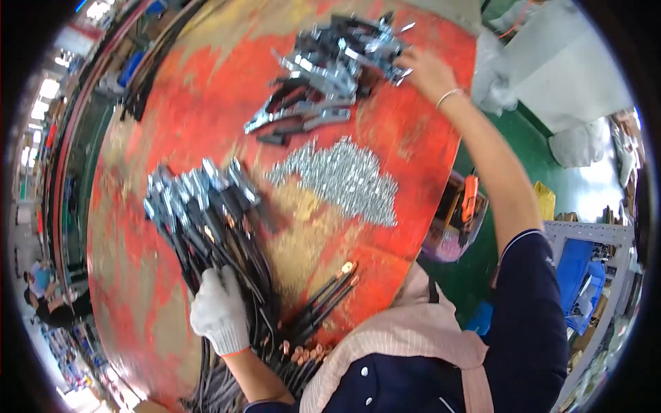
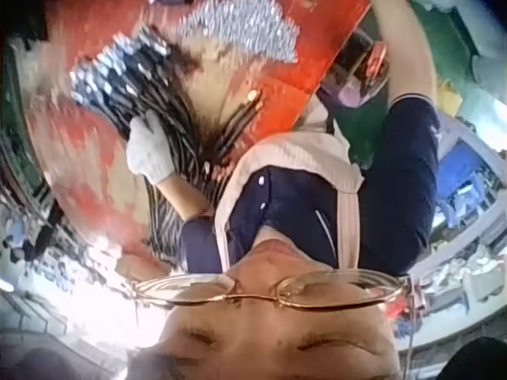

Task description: Assembling alligator clips onto electrical cables at a production workstation.

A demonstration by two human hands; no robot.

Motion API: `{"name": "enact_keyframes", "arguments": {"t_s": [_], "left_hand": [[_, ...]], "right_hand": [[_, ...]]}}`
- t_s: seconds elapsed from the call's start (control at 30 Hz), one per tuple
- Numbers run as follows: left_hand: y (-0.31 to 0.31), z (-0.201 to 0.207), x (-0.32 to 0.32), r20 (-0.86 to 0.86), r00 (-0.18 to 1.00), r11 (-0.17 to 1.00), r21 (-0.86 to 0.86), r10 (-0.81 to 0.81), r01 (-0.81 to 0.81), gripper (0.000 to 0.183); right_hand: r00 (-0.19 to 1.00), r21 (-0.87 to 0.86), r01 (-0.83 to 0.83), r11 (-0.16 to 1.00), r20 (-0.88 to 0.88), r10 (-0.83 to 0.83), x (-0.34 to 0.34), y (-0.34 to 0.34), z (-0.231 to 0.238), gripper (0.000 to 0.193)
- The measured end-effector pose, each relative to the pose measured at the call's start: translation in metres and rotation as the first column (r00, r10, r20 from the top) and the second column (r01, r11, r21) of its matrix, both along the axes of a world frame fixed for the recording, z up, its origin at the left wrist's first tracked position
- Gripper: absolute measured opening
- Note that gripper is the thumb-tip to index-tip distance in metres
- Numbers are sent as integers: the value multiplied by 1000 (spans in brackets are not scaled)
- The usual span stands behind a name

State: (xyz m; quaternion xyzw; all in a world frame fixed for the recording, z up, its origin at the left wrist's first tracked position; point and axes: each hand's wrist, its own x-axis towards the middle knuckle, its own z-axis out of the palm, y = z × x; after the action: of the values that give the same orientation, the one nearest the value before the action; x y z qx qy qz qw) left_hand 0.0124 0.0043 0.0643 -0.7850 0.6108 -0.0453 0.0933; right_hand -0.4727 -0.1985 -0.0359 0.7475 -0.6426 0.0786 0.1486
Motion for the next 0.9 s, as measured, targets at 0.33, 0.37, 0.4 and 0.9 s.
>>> {"name": "enact_keyframes", "arguments": {"t_s": [0.33,0.37,0.4,0.9], "left_hand": [[42,-51,-71,-391,670,674,151,-631,723,15],[43,-56,-74,-350,684,670,182,-640,720,15],[44,-61,-76,-335,679,673,154,-653,724,17],[11,-63,-26,-794,-65,710,500,604,497,24]], "right_hand": [[434,68,86,994,896,-99,4,62,75,36],[150,-25,8,1000,988,24,0,79,73,33],[-159,-140,-43,989,978,132,0,96,71,31],[-910,-264,-197,944,407,-77,128,216,13,50]]}}
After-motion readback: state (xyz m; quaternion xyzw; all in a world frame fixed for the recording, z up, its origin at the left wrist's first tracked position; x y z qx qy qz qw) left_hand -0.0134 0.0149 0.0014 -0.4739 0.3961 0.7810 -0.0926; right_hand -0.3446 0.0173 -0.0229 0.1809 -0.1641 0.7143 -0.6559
